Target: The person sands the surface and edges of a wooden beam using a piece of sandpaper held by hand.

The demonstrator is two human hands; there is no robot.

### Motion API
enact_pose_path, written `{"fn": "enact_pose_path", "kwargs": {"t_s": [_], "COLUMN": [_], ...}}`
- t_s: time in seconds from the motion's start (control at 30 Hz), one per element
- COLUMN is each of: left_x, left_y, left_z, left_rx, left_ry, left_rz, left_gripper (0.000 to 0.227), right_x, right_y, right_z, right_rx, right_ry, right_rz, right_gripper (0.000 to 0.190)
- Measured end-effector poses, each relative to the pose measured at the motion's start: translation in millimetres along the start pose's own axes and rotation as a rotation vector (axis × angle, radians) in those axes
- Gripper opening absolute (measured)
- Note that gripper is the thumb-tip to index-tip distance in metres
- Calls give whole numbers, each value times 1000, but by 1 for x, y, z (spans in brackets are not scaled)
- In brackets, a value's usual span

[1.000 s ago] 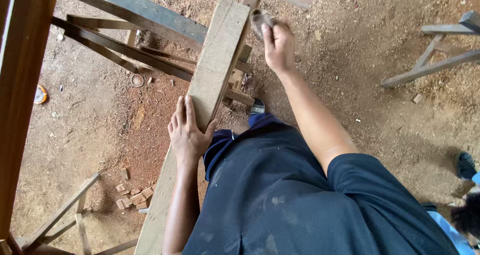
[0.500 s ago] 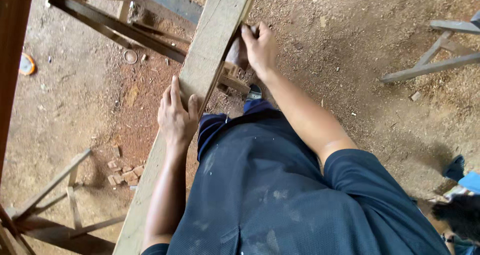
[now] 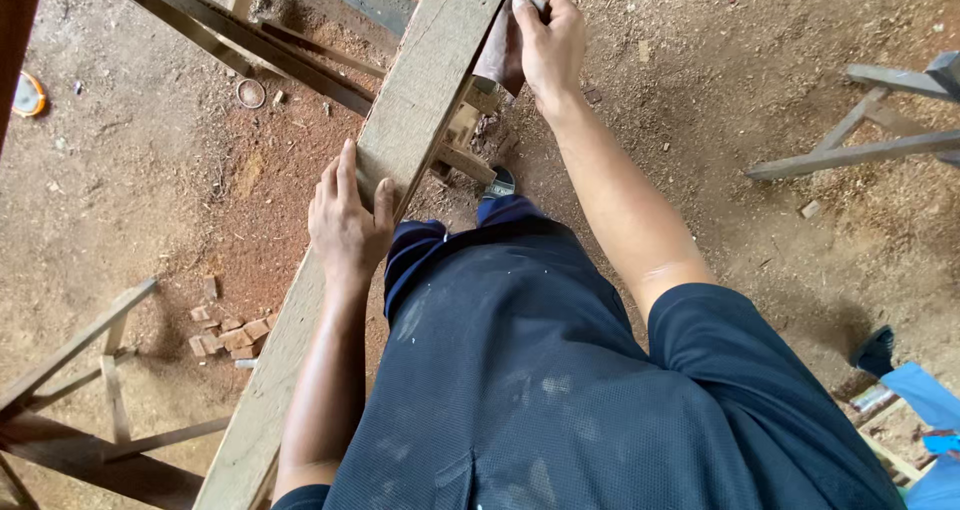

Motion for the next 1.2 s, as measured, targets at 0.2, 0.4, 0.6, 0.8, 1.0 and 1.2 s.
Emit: {"fn": "enact_pose_path", "kwargs": {"t_s": [0.2, 0.4, 0.6, 0.8, 1.0, 1.2], "left_x": [7, 9, -7, -43, -64, -71], "left_y": [5, 9, 66, 96, 139, 208], "left_z": [-2, -6, -45, -145, -251, -346], "left_rx": [30, -18, -179, -116, -144, -117], "left_ry": [-60, -36, -709, -541, -161, -296], "left_rz": [-35, -138, -626, -177, 209, -3], "left_gripper": [58, 60, 67, 93, 116, 67], "right_x": [16, 31, -9, -71, -52, -15], "right_y": [-3, 33, 30, -12, -9, -13], "right_z": [-34, -127, -145, -114, -157, -267], "right_rx": [-5, -103, 84, 467, 496, 569], "right_ry": [91, 298, 520, 91, 56, 224], "right_rz": [-20, -40, 30, 346, 383, 547], "right_gripper": [30, 29, 15, 29, 42, 43]}}
Point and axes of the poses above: each hand's wrist, its own z-axis towards the middle knuckle, its own x-axis out of the palm, y = z × x, the point moved 3 cm from there along z, towards the middle knuckle, and after that the axes turned 2 degrees about -x, right-handed, at the moved point
